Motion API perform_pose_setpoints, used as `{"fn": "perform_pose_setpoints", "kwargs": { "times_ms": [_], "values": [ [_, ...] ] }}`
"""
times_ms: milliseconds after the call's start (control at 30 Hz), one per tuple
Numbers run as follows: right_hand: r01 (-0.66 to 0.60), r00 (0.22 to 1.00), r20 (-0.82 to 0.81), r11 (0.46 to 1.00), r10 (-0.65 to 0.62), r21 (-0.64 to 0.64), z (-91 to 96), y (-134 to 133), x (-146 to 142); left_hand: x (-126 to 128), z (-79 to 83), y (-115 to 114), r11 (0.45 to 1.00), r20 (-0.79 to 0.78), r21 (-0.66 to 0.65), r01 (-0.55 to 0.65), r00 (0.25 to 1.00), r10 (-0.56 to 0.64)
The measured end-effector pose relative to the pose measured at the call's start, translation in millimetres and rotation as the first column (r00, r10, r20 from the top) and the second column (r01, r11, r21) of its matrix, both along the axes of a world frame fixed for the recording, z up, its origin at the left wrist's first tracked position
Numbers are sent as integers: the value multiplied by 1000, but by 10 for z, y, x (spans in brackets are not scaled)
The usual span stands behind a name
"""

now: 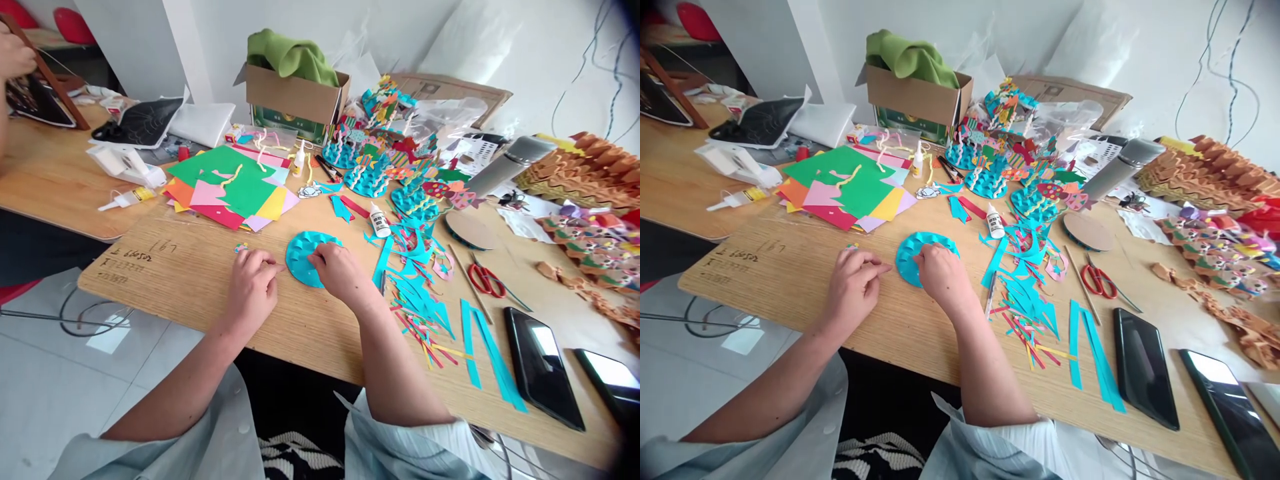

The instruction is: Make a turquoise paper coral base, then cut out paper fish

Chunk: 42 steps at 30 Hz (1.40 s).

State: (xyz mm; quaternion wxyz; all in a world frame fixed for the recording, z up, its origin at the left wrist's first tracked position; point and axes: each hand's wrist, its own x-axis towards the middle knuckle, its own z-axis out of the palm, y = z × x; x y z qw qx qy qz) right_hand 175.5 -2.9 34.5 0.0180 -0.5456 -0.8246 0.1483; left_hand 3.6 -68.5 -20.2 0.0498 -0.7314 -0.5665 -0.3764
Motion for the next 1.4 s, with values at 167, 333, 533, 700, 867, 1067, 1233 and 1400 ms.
{"fn": "perform_pose_setpoints", "kwargs": {
  "times_ms": [167, 333, 533, 700, 867, 1067, 1233, 1400],
  "values": [
    [34, 999, 34, 999, -33, -4, -26, -20, -29, 12, 15, -35, 1000, -60, -26, 4, 998, -5],
    [35, 999, 12, 999, -35, -13, -48, -22, -53, 15, 27, -49, 999, -66, -53, 8, 998, -12],
    [51, 998, -24, 998, -53, -47, -59, -24, -57, 15, 37, -60, 997, -63, -70, 11, 998, -15],
    [54, 999, -9, 998, -54, -21, -85, -21, -53, 11, 27, -58, 997, -74, -78, 21, 997, -27],
    [62, 998, -7, 997, -63, -51, -99, -9, -54, 18, 17, -59, 994, -96, -111, 13, 995, -24],
    [63, 998, 12, 996, -63, -56, -102, -6, -57, 22, 11, -57, 988, -107, -151, 7, 994, -24],
    [60, 998, 31, 996, -58, -61, -118, -6, -50, 24, 13, -54, 990, -116, -143, 5, 993, -22],
    [71, 996, 65, 996, -67, -57, -117, -14, -63, 37, 12, -61, 988, -140, -153, 1, 990, -23]
  ]
}}
